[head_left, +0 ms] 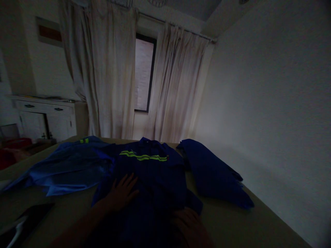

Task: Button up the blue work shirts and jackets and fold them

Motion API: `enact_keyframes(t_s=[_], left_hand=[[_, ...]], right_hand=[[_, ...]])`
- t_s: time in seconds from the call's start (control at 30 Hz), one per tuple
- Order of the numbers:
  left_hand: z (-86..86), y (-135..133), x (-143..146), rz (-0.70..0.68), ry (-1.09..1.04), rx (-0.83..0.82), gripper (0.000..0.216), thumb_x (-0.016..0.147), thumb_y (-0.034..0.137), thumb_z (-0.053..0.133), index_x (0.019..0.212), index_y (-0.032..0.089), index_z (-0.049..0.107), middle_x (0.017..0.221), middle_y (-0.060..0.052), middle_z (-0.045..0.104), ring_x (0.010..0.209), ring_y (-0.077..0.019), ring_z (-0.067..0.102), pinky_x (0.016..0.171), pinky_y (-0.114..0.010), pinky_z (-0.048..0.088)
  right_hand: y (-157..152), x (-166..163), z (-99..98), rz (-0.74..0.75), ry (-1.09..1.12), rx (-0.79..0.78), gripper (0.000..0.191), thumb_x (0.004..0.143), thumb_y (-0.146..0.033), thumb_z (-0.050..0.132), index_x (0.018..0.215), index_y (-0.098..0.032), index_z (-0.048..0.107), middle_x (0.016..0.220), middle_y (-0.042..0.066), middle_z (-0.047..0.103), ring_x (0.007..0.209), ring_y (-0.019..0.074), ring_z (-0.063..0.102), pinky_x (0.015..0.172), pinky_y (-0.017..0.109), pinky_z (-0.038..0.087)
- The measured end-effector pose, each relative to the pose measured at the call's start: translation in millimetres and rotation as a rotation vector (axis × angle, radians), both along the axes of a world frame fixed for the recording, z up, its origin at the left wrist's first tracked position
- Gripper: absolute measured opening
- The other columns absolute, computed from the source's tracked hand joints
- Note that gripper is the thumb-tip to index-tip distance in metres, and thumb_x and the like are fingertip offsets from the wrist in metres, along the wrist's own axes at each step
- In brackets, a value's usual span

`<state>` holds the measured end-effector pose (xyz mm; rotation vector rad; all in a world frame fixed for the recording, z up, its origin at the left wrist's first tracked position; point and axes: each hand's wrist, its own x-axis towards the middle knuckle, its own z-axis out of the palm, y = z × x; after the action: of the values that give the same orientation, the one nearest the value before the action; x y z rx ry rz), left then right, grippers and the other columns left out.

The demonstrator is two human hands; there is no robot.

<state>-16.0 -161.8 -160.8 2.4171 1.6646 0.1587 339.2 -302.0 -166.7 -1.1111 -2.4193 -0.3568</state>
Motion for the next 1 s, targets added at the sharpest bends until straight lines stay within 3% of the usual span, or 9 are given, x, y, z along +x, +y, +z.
enact_keyframes(t_s=[0.1, 0.23, 0.33, 0.4, 0.53, 0.6, 0.67, 0.77, 1.0], left_hand=[[-0.3, 11.7, 0.5, 0.022, 0.054, -0.012, 0.07, 0.099, 0.067, 0.026, 0.16, 0.033, 0.027, 0.17, -0.004, 0.014, 0.157, -0.0384, 0.012, 0.118, -0.075, 0.01], [24.4, 33.9, 8.2, 0.02, 0.094, -0.096, 0.065, 0.094, 0.053, 0.046, 0.154, 0.029, 0.045, 0.165, -0.012, 0.032, 0.15, -0.0407, 0.032, 0.115, -0.068, 0.031], [46.5, 49.6, 29.2, 0.05, 0.097, -0.111, 0.042, 0.086, 0.037, 0.058, 0.121, 0.021, 0.074, 0.133, -0.021, 0.068, 0.121, -0.0406, 0.065, 0.096, -0.055, 0.053], [51.2, 50.9, 48.8, 0.087, 0.085, -0.065, 0.031, 0.087, 0.029, 0.055, 0.105, 0.017, 0.078, 0.115, -0.023, 0.074, 0.108, -0.0396, 0.071, 0.087, -0.051, 0.056], [33.2, 32.3, 77.3, 0.127, -0.001, 0.115, 0.033, 0.098, 0.02, 0.04, 0.114, 0.017, 0.068, 0.122, -0.019, 0.069, 0.116, -0.0308, 0.066, 0.095, -0.043, 0.051], [19.7, 22.8, 78.8, 0.119, -0.05, 0.168, 0.033, 0.103, 0.023, 0.034, 0.113, 0.019, 0.065, 0.118, -0.015, 0.07, 0.112, -0.0256, 0.067, 0.096, -0.039, 0.049], [9.6, 18.2, 73.7, 0.088, -0.089, 0.19, 0.029, 0.104, 0.027, 0.035, 0.107, 0.02, 0.063, 0.111, -0.011, 0.071, 0.106, -0.023, 0.068, 0.094, -0.035, 0.048], [2.2, 18.8, 64.3, 0.032, -0.131, 0.204, 0.024, 0.105, 0.027, 0.038, 0.102, 0.021, 0.061, 0.108, -0.007, 0.071, 0.104, -0.0201, 0.067, 0.093, -0.031, 0.046], [3.0, 13.1, 68.7, 0.021, -0.171, 0.235, 0.026, 0.104, 0.022, 0.034, 0.104, 0.019, 0.06, 0.102, -0.011, 0.071, 0.097, -0.0245, 0.066, 0.09, -0.038, 0.046]], right_hand=[[2.4, 4.3, -20.6, 0.065, -0.005, 0.102, 0.003, 0.097, -0.029, 0.066, 0.1, -0.03, 0.066, 0.097, -0.004, 0.073, 0.091, 0.0169, 0.066, 0.106, 0.037, 0.042], [4.6, 6.8, -35.0, 0.063, -0.03, 0.067, 0.01, 0.098, -0.031, 0.063, 0.089, -0.027, 0.064, 0.08, -0.004, 0.07, 0.077, 0.0156, 0.063, 0.104, 0.039, 0.04], [4.7, -0.6, -17.4, 0.097, -0.116, -0.1, 0.017, 0.095, -0.034, 0.065, 0.081, -0.025, 0.064, 0.077, -0.003, 0.071, 0.072, 0.016, 0.062, 0.089, 0.034, 0.044], [5.0, -13.5, 8.2, 0.123, -0.169, -0.26, 0.022, 0.092, -0.037, 0.068, 0.075, -0.024, 0.064, 0.075, -0.003, 0.07, 0.069, 0.016, 0.062, 0.077, 0.03, 0.044], [15.2, -60.7, 63.2, -0.089, -0.024, -0.383, 0.026, 0.092, -0.051, 0.068, 0.091, -0.024, 0.067, 0.092, 0.003, 0.074, 0.083, 0.0223, 0.066, 0.077, 0.031, 0.044], [28.1, -90.2, 76.2, -0.236, 0.043, -0.398, 0.037, 0.093, -0.058, 0.063, 0.098, -0.022, 0.068, 0.097, 0.008, 0.075, 0.088, 0.0265, 0.068, 0.082, 0.036, 0.045], [44.4, -115.6, 75.9, -0.33, 0.002, -0.43, 0.046, 0.092, -0.061, 0.062, 0.102, -0.017, 0.07, 0.1, 0.016, 0.075, 0.092, 0.0328, 0.07, 0.084, 0.042, 0.047], [66.6, -131.9, 62.5, -0.401, -0.076, -0.498, 0.033, 0.09, -0.04, 0.064, 0.104, -0.012, 0.073, 0.101, 0.021, 0.075, 0.092, 0.036, 0.073, 0.078, 0.043, 0.049], [91.0, -86.1, 39.8, -0.263, 0.429, -0.658, 0.011, 0.085, -0.02, 0.061, 0.087, -0.019, 0.072, 0.087, 0.006, 0.075, 0.084, 0.0211, 0.069, 0.073, 0.028, 0.045]])
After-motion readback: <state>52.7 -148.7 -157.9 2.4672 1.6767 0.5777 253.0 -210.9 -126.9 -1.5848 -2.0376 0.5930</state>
